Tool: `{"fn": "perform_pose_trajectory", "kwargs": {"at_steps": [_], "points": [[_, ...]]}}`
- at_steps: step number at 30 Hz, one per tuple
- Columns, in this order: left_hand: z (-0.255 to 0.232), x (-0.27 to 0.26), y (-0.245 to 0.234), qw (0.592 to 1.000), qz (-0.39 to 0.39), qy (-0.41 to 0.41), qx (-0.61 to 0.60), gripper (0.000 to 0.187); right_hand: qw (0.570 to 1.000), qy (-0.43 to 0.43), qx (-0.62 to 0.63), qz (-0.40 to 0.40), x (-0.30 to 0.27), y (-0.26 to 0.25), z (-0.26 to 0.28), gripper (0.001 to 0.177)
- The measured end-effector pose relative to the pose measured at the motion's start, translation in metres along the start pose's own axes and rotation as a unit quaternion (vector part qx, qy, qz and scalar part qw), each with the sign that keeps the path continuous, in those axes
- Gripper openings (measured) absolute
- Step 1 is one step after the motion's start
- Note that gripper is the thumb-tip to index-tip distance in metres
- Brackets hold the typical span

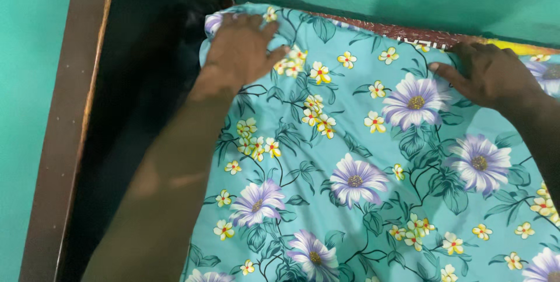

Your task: The person smooths and adjusts a floral-patterned bedsheet on a bed, tucking the edges under the mattress along the sides and corners. The person uses both hands to pull the fabric taut and ensure it lies flat against the mattress surface.

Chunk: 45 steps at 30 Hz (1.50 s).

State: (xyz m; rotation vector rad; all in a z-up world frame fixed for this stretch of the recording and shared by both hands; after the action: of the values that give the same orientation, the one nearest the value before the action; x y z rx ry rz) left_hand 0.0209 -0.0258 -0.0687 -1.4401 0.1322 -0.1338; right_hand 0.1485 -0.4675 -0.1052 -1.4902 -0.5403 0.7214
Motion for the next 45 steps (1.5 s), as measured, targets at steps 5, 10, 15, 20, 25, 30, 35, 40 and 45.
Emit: {"fn": "perform_pose_trajectory", "kwargs": {"at_steps": [5, 10, 15, 20, 25, 30, 35, 40, 45], "points": [[0.015, 0.007, -0.010, 0.988, 0.089, -0.124, 0.033, 0.065, 0.992, -0.031, -0.112, -0.054, -0.009, -0.005, 0.002, 0.050], [0.000, 0.045, -0.018, 0.922, 0.310, -0.230, -0.025, 0.070, 0.992, -0.019, 0.009, -0.121, 0.006, 0.009, -0.004, 0.042], [0.006, 0.041, -0.023, 0.951, 0.258, -0.160, -0.061, 0.078, 0.980, 0.071, -0.033, -0.183, -0.011, 0.043, 0.008, 0.032], [-0.002, -0.002, -0.004, 0.993, -0.065, -0.005, -0.096, 0.058, 0.969, 0.071, -0.109, -0.210, -0.018, 0.058, 0.009, 0.024], [-0.014, 0.016, 0.007, 0.995, -0.017, 0.016, -0.099, 0.050, 0.974, 0.021, -0.105, -0.200, -0.011, 0.058, 0.004, 0.020], [-0.022, 0.039, -0.009, 0.971, 0.186, -0.104, -0.109, 0.052, 0.981, 0.046, -0.065, -0.175, 0.007, 0.034, 0.030, 0.010], [-0.037, 0.022, 0.007, 0.983, -0.151, 0.099, 0.022, 0.053, 0.961, -0.055, 0.101, -0.252, 0.039, 0.004, 0.087, 0.040], [-0.036, 0.018, 0.029, 0.993, -0.065, 0.086, -0.053, 0.050, 0.972, -0.098, 0.148, -0.154, 0.068, 0.007, 0.136, 0.052], [-0.021, 0.061, 0.029, 0.959, 0.090, -0.106, -0.246, 0.034, 0.970, -0.035, 0.221, -0.099, 0.078, 0.003, 0.131, 0.045]]}}
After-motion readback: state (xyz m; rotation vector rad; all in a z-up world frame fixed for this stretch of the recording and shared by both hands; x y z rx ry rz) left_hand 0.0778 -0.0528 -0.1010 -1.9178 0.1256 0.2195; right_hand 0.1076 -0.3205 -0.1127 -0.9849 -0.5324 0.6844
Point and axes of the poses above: each hand's wrist, its own x-axis towards the middle knuckle, its own y-axis out of the palm, z = x × y, the point moved 1 cm from there along x, towards the middle knuckle, and after that the axes turned 5 degrees about z, right-handed, at the moved point
